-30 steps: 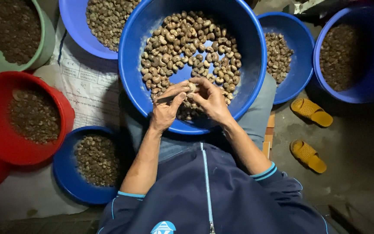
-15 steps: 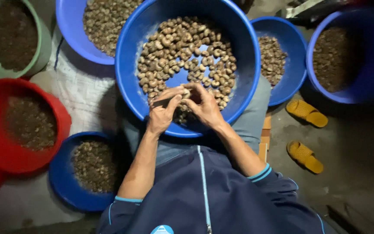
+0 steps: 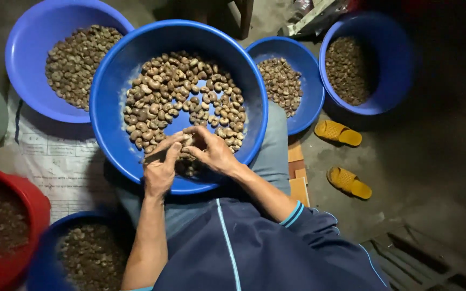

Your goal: Cracking nut shells with a small tool and sorting the kernels into different plastic bowls.

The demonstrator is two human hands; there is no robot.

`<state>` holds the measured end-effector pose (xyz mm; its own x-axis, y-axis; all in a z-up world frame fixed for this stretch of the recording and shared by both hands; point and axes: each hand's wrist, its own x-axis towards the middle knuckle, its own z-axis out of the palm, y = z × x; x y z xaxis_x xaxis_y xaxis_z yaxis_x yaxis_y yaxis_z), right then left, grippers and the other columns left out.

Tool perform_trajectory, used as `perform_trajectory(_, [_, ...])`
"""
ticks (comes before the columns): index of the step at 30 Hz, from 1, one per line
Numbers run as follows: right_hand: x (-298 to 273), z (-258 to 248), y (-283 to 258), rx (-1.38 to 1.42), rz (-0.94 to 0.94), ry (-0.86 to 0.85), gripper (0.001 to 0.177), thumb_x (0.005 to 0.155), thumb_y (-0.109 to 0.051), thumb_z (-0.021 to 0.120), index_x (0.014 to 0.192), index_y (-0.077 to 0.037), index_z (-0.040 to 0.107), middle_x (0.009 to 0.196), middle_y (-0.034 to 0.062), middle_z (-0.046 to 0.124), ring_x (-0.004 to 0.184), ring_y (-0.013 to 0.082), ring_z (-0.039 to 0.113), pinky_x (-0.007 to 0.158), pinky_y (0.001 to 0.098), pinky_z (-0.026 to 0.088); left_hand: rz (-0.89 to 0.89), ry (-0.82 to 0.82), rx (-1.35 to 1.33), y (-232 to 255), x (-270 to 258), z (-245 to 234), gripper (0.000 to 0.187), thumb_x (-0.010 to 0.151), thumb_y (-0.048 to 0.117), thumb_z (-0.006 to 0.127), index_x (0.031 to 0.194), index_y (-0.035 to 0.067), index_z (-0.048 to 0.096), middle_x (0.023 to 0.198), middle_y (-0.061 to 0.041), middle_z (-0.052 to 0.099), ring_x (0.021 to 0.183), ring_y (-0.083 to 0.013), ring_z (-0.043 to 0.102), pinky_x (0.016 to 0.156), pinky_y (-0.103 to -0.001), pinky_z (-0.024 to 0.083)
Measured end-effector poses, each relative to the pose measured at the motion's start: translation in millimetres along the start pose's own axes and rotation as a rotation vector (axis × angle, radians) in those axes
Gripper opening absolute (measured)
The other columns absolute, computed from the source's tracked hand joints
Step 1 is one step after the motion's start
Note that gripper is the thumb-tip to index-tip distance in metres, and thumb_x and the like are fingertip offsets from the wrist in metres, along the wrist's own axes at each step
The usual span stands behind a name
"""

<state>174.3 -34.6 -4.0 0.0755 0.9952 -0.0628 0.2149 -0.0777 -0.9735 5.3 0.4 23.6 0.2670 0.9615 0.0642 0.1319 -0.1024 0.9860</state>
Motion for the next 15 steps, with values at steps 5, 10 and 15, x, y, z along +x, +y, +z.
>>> perform_trajectory(5, [0, -5, -11, -0.057, -0.008, -0.027, 0.046, 0.090, -0.021, 0.078, 0.133, -0.016, 0.062, 0.093, 0.0173, 0.077, 0.085, 0.0364, 0.075, 0.071, 0.0481, 0.061, -0.004, 0.028, 0.007, 4, 1, 1, 0.017, 0.104, 0.016, 0.067, 0.112, 0.006, 0.078, 0.112, -0.016, 0.077, 0.112, -0.0262, 0.071, 0.100, -0.042, 0.054])
perform_trajectory(10, [-1, -6, -10, -0.061, -0.026, -0.015, 0.044, 0.093, -0.019, 0.075, 0.134, -0.012, 0.058, 0.094, 0.0214, 0.076, 0.082, 0.0430, 0.074, 0.067, 0.0521, 0.061, 0.038, -0.048, -0.045, 14, 4, 5, 0.018, 0.101, 0.016, 0.069, 0.110, 0.002, 0.076, 0.116, -0.021, 0.075, 0.115, -0.0345, 0.069, 0.097, -0.049, 0.055])
perform_trajectory(15, [0, -5, -14, -0.078, -0.057, -0.004, 0.043, 0.094, -0.020, 0.075, 0.133, -0.014, 0.059, 0.095, 0.0190, 0.077, 0.083, 0.0403, 0.075, 0.066, 0.0505, 0.061, 0.008, -0.028, -0.060, 7, 1, 3, 0.019, 0.104, 0.016, 0.066, 0.113, 0.002, 0.075, 0.118, -0.019, 0.074, 0.115, -0.0277, 0.069, 0.100, -0.045, 0.053])
